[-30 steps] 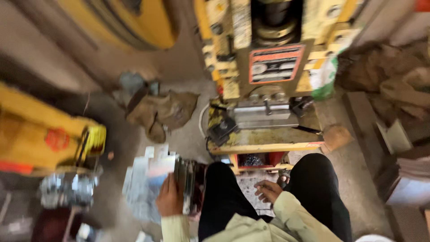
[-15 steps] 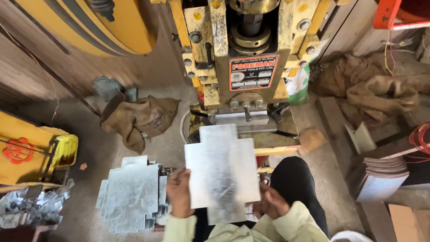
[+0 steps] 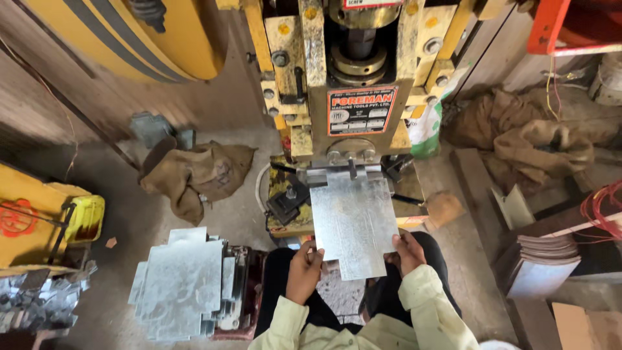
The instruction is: The person sits on the floor in a workshop and repeatedly places flat metal sheets into a hydraulic press machine. They align the sheets, operate the press to shape them, and then remove the finished pieces, stacking them on the floor.
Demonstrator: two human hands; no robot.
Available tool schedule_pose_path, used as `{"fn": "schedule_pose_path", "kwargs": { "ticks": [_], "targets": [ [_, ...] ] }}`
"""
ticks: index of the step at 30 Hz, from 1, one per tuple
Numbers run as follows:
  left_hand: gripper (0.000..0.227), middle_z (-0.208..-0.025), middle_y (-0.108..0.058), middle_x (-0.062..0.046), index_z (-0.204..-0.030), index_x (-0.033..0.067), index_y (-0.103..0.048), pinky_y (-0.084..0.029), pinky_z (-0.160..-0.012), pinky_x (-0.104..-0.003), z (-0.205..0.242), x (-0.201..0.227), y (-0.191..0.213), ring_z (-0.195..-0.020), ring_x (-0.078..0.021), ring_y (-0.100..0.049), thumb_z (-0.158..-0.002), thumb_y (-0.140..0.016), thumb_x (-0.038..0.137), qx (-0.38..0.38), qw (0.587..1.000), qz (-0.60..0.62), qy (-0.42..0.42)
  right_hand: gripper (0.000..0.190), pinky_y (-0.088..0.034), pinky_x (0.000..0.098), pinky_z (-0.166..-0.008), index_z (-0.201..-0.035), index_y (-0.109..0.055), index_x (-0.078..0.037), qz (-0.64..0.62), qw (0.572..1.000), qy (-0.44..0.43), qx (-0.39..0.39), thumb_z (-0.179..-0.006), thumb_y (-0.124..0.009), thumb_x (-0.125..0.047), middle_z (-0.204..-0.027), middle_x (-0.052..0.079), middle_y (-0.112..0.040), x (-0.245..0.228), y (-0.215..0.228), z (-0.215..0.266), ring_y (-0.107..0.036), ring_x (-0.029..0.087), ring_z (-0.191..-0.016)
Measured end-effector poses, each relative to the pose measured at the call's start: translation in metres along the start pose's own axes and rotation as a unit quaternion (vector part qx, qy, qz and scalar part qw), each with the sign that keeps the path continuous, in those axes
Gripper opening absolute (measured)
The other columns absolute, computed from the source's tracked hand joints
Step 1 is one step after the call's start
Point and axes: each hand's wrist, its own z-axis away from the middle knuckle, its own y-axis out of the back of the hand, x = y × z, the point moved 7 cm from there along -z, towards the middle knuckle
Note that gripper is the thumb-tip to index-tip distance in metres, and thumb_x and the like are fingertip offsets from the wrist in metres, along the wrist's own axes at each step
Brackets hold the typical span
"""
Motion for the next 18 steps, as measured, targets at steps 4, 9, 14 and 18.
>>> {"fn": "schedule_pose_path", "kwargs": {
  "ticks": [4,9,14,18],
  "targets": [
    [0.028,-0.057,-0.054,-0.003,-0.122,-0.0019,-0.063,-0.033,-0.044,-0.027,-0.003,-0.008,0.002,-0.044,-0.0090,-0.043,-0.102,-0.057,0.016,-0.018,0.991,0.130,-0.009,0.050,-0.057,0.0328,-0.062,-0.143,-0.049,-0.001,-0.056,0.998,0.005,-0.013,-0.097,-0.059,-0.019,-0.107,0.011,-0.071,-0.009,-0.010,0.012,-0.070,0.019,-0.076],
    [0.034,-0.065,-0.061,-0.005,-0.134,-0.0034,-0.059,-0.042,-0.050,-0.026,-0.030,-0.005,0.001,-0.051,-0.0103,-0.052,-0.104,-0.055,0.012,-0.020,0.968,0.248,-0.022,0.063,-0.054,0.0319,-0.059,-0.150,-0.039,-0.007,0.021,0.997,0.031,0.062,-0.095,-0.066,-0.018,-0.101,0.016,-0.073,-0.027,-0.015,-0.012,-0.068,0.022,-0.069],
    [0.039,-0.067,-0.065,-0.007,-0.136,-0.0008,-0.058,-0.043,-0.049,-0.027,-0.034,-0.004,-0.005,-0.051,-0.0121,-0.054,-0.101,-0.056,0.017,-0.026,0.957,0.286,0.028,0.047,-0.052,0.0334,-0.054,-0.140,-0.056,-0.005,0.043,0.997,0.070,0.003,-0.096,-0.065,-0.016,-0.094,0.019,-0.071,-0.046,-0.018,-0.022,-0.066,0.023,-0.060],
    [0.039,-0.069,-0.065,-0.008,-0.132,0.0017,-0.060,-0.044,-0.051,-0.027,-0.027,0.002,-0.007,-0.054,-0.0124,-0.055,-0.104,-0.052,0.028,-0.027,0.937,0.348,0.036,0.038,-0.052,0.0340,-0.052,-0.133,-0.060,-0.005,0.017,0.999,0.040,0.014,-0.099,-0.059,-0.020,-0.093,0.016,-0.072,-0.055,-0.022,-0.018,-0.068,0.025,-0.061]
  ]
}}
